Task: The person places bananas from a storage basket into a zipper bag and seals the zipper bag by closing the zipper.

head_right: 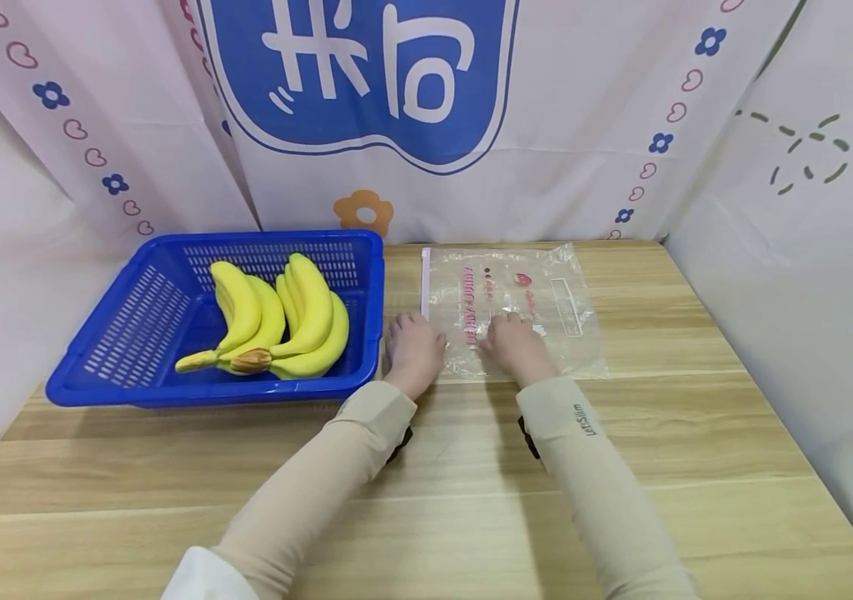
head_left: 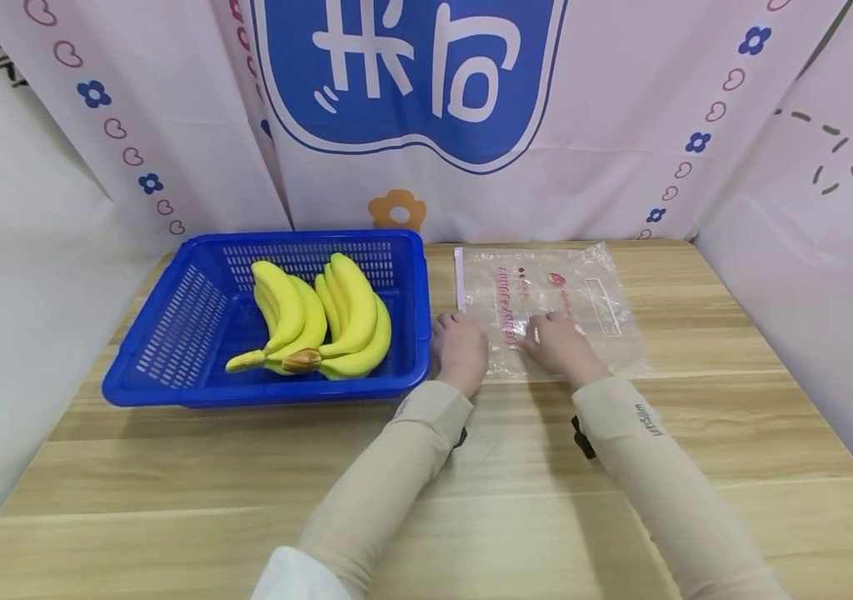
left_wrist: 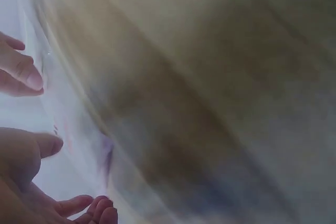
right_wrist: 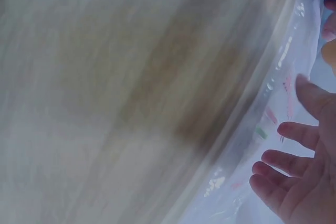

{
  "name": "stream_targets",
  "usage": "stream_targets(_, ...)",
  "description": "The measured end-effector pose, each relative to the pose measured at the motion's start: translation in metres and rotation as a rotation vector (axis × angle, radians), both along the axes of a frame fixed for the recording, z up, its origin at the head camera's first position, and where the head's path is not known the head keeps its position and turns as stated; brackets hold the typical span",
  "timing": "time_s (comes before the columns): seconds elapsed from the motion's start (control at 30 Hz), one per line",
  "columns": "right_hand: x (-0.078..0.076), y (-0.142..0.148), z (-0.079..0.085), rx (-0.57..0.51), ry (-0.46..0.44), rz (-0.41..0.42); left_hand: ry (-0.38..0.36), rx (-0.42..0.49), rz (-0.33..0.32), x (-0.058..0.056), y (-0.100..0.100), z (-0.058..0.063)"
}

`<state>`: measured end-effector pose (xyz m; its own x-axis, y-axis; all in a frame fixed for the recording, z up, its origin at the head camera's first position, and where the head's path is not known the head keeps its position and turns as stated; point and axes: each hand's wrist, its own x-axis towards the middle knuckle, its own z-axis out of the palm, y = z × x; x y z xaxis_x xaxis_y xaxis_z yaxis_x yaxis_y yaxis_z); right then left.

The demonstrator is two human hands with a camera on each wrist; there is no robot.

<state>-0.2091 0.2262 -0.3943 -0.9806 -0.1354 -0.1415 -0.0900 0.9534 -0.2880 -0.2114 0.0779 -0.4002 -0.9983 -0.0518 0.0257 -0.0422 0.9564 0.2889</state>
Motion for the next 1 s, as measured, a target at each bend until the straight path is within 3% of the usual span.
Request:
stream_targets(0.2,0.001,-0.001,-0.006,0.009,-0.011,-0.001,-0.010,0.054,0.051,-0.002,-0.005,-0.007)
stream_targets(0.33,0.000,0.001,-0.010,0.045,-0.063,-0.001,-0.003,0.239,0.100,-0.003,-0.007,-0.008)
stream_targets(0.47,-0.001,0.002,-0.012,0.070,-0.055,-0.002,-0.006,0.439,0.144,-0.006,-0.006,-0.009)
stream_targets(0.63,-0.001,0.004,-0.015,0.028,-0.014,-0.028,0.001,0.586,0.193,-0.009,-0.007,-0.009)
stream_targets(0.9,-0.002,0.013,-0.013,-0.054,0.020,-0.087,-0.016,0.737,0.170,-0.011,-0.011,-0.012)
stream_targets(1.0,-0.002,0.018,-0.013,-0.075,0.023,-0.121,-0.029,0.751,0.169,-0.011,-0.012,-0.012)
